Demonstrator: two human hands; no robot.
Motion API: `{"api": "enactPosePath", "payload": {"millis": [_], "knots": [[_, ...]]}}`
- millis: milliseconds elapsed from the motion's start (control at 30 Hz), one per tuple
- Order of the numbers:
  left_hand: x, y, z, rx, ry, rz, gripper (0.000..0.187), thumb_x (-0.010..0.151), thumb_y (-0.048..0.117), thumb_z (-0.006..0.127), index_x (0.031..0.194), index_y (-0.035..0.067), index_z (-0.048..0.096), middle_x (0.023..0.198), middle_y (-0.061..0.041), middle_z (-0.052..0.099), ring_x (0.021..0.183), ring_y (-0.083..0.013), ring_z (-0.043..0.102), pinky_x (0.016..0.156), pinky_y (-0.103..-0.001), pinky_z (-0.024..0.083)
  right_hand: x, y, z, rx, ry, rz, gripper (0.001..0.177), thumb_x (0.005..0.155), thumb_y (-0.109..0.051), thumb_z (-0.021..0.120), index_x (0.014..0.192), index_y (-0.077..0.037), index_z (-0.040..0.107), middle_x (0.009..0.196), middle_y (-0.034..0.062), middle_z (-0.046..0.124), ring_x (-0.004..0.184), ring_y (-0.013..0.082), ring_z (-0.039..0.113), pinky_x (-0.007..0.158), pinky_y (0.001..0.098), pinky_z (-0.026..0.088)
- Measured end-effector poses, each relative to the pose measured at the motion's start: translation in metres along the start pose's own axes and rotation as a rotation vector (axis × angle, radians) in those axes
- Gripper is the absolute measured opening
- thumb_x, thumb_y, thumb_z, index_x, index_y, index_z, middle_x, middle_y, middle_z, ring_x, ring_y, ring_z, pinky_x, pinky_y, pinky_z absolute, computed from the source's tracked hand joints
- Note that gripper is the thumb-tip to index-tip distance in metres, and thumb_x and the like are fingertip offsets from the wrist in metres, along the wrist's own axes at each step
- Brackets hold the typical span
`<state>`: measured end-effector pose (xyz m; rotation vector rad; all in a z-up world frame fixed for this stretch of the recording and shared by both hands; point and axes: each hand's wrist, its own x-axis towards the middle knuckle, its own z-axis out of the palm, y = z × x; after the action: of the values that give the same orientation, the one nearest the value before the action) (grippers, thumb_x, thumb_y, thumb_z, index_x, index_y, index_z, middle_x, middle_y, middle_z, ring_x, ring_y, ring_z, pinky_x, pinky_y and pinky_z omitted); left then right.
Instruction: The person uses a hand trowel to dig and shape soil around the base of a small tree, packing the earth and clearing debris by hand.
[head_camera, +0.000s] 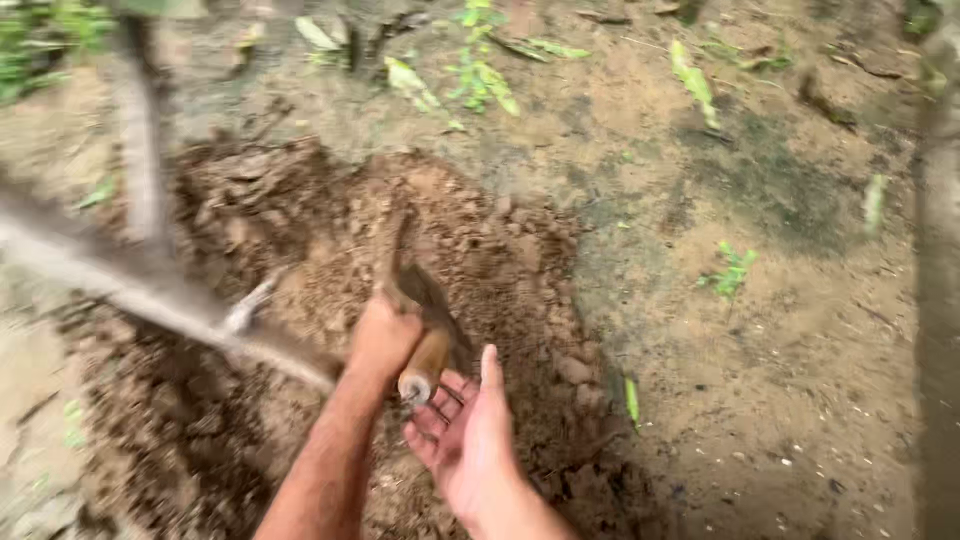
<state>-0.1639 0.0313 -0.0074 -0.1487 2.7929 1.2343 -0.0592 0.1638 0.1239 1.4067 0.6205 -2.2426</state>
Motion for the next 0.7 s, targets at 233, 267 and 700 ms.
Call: {"api": "enactPosePath", "payload": {"millis": [233,267,700], "knots": [[-0.033,0.02,-0.009,-0.265,-0.453,-0.436,0.033,0.096,0.017,0.054,0.114,-0.005,0.072,0.08,-0.009,0.069,0.066,-0.0159,0.066,0.058,-0.028,0.053,-0.004,0.019,0.009,0.022,-0.031,0.047,0.026,0.104,-0.031,0.05,0.109,-0.007,0.059,0.085,0.0049,0.063,0.067,0.0132,0.061,0.063,0.0313,0.057],[-0.042,0.036,-0.023,-0.314,-0.524,-0.519,0.037,0.101,0.026,0.051,0.115,-0.003,0.07,0.073,-0.006,0.061,0.059,-0.0154,0.056,0.05,-0.029,0.045,0.002,0.026,0.007,0.104,-0.024,0.037,0.02,0.105,-0.024,0.05,0.106,-0.006,0.06,0.082,0.0041,0.061,0.064,0.0123,0.057,0.06,0.0314,0.055],[-0.126,0.042,-0.079,-1.064,-0.403,-0.716,0.061,0.107,0.046,0.03,0.143,0.003,0.055,0.129,-0.015,0.071,0.119,-0.0213,0.069,0.095,-0.036,0.059,0.032,0.04,0.028,0.481,0.031,-0.063,0.014,0.103,-0.01,0.052,0.093,-0.003,0.059,0.075,0.0032,0.054,0.053,0.0088,0.047,0.046,0.0234,0.048]]}}
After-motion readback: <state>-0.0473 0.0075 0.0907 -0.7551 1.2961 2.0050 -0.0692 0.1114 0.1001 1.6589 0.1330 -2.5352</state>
